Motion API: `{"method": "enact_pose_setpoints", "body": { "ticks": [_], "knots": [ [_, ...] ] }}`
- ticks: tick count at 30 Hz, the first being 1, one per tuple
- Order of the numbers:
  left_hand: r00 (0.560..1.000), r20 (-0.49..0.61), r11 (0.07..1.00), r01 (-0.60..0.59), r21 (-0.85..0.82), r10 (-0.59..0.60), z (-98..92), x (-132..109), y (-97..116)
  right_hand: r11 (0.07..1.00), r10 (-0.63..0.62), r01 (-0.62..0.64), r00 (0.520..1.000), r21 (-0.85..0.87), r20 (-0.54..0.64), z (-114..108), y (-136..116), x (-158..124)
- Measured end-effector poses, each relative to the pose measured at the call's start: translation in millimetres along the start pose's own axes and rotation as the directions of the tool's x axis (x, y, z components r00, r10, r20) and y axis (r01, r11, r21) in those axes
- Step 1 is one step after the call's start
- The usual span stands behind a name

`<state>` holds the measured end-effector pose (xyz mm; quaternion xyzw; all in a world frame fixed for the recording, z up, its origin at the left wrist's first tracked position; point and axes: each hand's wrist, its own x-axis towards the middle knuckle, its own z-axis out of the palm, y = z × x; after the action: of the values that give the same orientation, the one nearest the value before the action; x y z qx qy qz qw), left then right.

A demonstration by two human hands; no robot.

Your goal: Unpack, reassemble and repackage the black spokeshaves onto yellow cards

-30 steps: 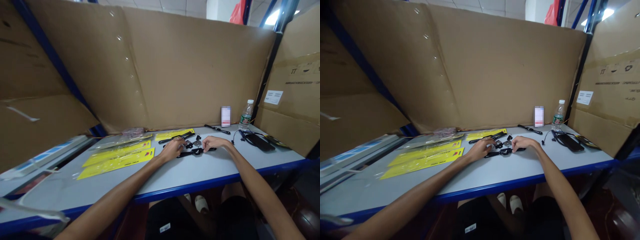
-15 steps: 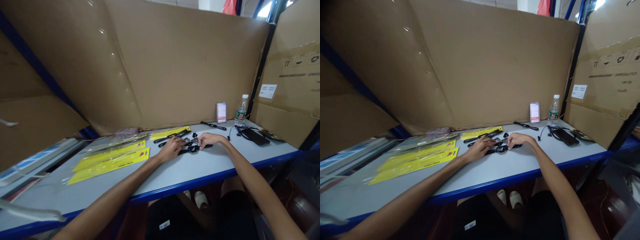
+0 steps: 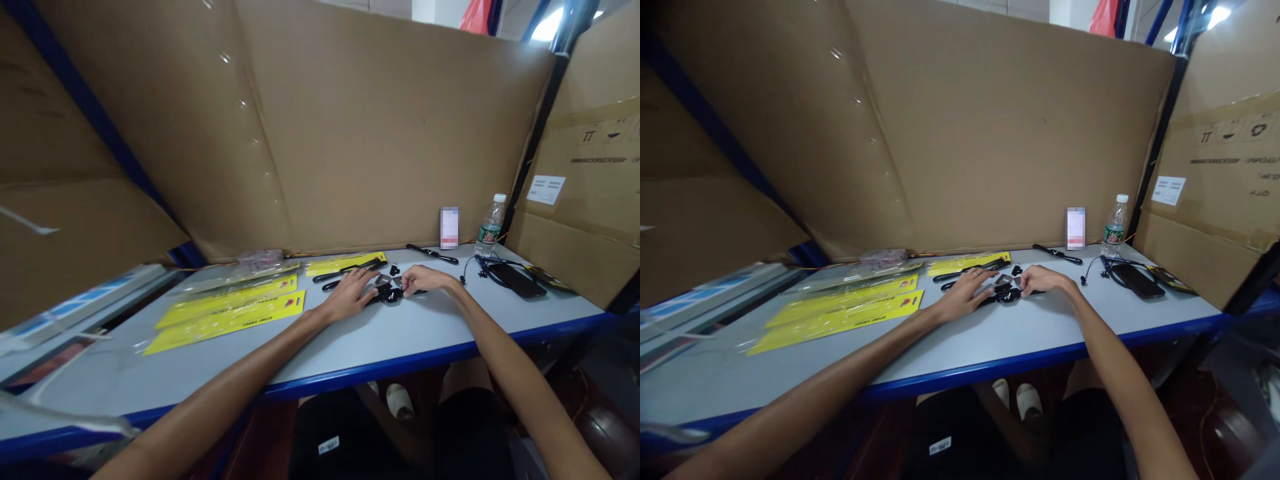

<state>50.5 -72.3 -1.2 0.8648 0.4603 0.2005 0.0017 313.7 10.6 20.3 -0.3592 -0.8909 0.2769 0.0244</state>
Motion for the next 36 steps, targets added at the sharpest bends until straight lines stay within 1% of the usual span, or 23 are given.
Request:
{"method": "enact_pose_setpoints", "body": {
  "ticks": [2,4,8,11,13,15,17,19,21,24,27,29,33,36],
  "knots": [
    [1.000,0.010,1.000,0.015,0.027,-0.016,-4.6,-2,3,1.000,0.002,-0.002,1.000,-0.013,-0.030,-1,0,0],
    [0.999,0.047,0.999,0.020,0.037,-0.022,-6.5,-3,6,1.000,0.004,-0.005,0.999,-0.022,-0.049,-1,0,-1],
    [0.993,0.115,0.999,0.023,0.025,-0.026,-4.1,-5,12,0.999,0.017,-0.019,0.997,-0.032,-0.069,-1,-5,-3],
    [0.990,0.132,0.999,0.043,0.031,-0.046,-3.2,-5,20,0.998,0.041,-0.046,0.994,-0.048,-0.102,-1,-15,-6],
    [0.989,0.131,0.997,0.063,0.046,-0.069,-4.2,-6,25,0.995,0.058,-0.069,0.985,-0.068,-0.162,-2,-25,-11],
    [0.988,0.120,0.994,0.088,0.061,-0.095,-5.4,-6,29,0.991,0.065,-0.094,0.959,-0.093,-0.276,-2,-38,-18],
    [0.987,0.109,0.991,0.113,0.069,-0.120,-6.2,-6,32,0.984,0.081,-0.138,0.909,-0.113,-0.409,3,-51,-27],
    [0.985,0.100,0.989,0.134,0.067,-0.140,-6.6,-5,33,0.971,0.127,-0.207,0.868,-0.117,-0.480,14,-63,-36],
    [0.984,0.099,0.988,0.145,0.055,-0.150,-7.2,-5,34,0.955,0.188,-0.275,0.854,-0.113,-0.486,31,-73,-44],
    [0.983,0.109,0.989,0.144,0.033,-0.147,-8.3,-7,36,0.933,0.258,-0.344,0.845,-0.105,-0.469,58,-84,-49],
    [0.984,0.121,0.991,0.132,0.023,-0.134,-8.9,-9,39,0.916,0.303,-0.390,0.828,-0.097,-0.471,74,-91,-48],
    [0.983,0.121,0.991,0.136,0.022,-0.137,-8.1,-11,41,0.908,0.323,-0.410,0.820,-0.091,-0.473,76,-93,-47],
    [0.978,0.110,0.984,0.174,0.036,-0.177,-3.6,-11,46,0.897,0.363,-0.438,0.815,-0.068,-0.452,69,-95,-43],
    [0.967,0.134,0.975,0.209,0.070,-0.217,-2.0,-11,47,0.885,0.409,-0.465,0.804,-0.028,-0.431,66,-96,-37]
  ]
}}
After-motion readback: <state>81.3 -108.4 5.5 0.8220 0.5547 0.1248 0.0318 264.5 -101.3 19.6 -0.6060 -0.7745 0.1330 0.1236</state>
